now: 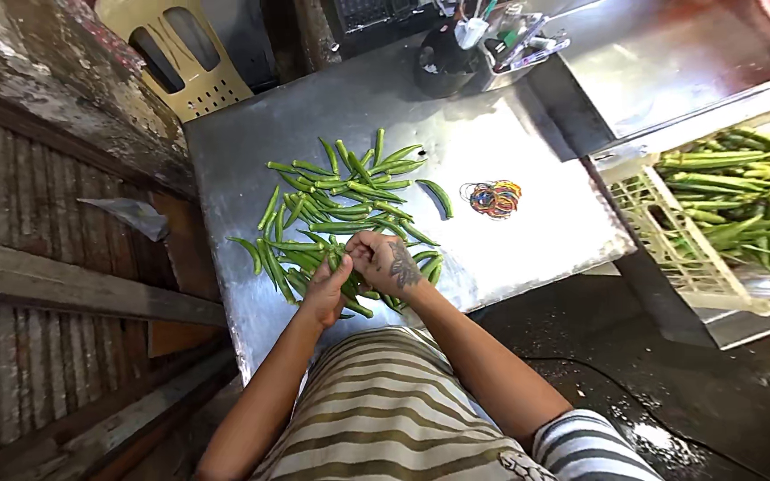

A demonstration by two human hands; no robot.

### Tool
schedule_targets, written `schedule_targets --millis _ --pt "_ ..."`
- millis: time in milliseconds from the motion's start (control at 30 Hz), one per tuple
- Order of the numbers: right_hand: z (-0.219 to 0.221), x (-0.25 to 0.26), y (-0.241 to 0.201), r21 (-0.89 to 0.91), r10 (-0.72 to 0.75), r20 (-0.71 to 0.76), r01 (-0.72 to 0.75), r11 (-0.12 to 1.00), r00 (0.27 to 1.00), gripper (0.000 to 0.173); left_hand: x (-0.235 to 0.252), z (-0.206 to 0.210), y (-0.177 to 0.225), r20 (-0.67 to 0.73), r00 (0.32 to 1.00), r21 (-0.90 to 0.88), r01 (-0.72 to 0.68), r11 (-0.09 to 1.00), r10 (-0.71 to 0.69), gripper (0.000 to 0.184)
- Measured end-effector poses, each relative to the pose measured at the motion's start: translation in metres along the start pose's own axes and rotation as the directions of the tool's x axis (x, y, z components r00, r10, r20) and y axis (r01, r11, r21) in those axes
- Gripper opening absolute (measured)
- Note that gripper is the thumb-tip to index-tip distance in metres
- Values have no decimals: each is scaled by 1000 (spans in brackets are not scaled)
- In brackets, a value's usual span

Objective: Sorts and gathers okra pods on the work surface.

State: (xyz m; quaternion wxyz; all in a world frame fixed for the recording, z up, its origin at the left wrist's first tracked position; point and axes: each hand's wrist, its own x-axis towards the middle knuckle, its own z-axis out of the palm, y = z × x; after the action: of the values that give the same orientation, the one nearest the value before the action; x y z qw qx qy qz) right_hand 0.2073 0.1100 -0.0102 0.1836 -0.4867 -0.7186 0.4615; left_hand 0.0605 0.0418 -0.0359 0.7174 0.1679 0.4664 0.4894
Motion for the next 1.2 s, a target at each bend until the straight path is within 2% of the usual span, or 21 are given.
schedule_targets --millis 67,200,267,333,400,467,533,567,600,667,700,767,800,867,933,967,1067,1133,1200 --pt "-4 -3 3 63 31 -5 -30 998 1000 10 3 7 -2 0 1000 63 -16 998 16 44" --pt "-15 -13 7 364 91 109 -125 923 990 16 4 8 -6 21 1000 146 -14 989 11 31" --pt "-19 -18 15 456 71 19 -71 887 997 16 5 10 -5 32 999 192 -15 981 9 24" --pt "-25 -22 23 400 -21 -148 80 913 989 20 5 12 -5 83 996 258 -50 965 29 16" --pt "-30 -24 22 267 -163 -194 212 940 967 39 2 14 -4 127 990 391 -105 914 60 20" --pt "-23 -29 16 71 -309 -50 312 947 950 63 -2 18 -2 165 981 525 -179 832 106 28" --pt "-6 -35 12 -107 -388 136 403 909 912 77 -8 16 -3 234 954 611 -293 736 187 39" --pt "-2 -37 13 -123 -399 188 425 897 897 79 -10 13 -4 245 948 643 -314 698 201 40" --pt "-5 -37 16 -37 -400 224 418 908 889 77 -9 12 -4 225 956 680 -293 672 188 38" --pt "-19 -32 26 189 -388 172 356 915 906 64 -7 10 -2 144 981 725 -193 661 129 29" --pt "-29 -29 35 217 -337 95 311 925 937 55 -5 7 -1 138 983 729 -181 660 117 25" --pt "-57 -23 57 44 -185 -152 194 980 971 38 -4 3 2 119 986 723 -169 670 121 25" --pt "-73 -22 71 -121 -127 -301 95 988 945 33 -5 2 3 110 985 700 -171 693 132 26" --pt "-101 -24 105 -352 -18 -524 -197 915 852 30 -7 -1 5 85 986 651 -164 741 144 27" --pt "-118 -23 142 -394 103 -652 -452 800 751 34 -6 -3 4 72 988 609 -151 779 135 26" --pt "-122 -22 159 -388 143 -685 -524 759 714 34 -5 -2 3 71 990 590 -142 795 124 25" --pt "-125 -24 194 -420 90 -714 -527 739 694 24 -3 6 -1 86 993 509 -112 853 79 23" --pt "-131 -25 197 -406 59 -717 -485 775 694 24 -3 13 -1 112 992 452 -99 886 54 22" --pt "-137 -26 190 -354 89 -718 -472 808 691 27 -4 17 0 118 992 436 -98 895 51 21"
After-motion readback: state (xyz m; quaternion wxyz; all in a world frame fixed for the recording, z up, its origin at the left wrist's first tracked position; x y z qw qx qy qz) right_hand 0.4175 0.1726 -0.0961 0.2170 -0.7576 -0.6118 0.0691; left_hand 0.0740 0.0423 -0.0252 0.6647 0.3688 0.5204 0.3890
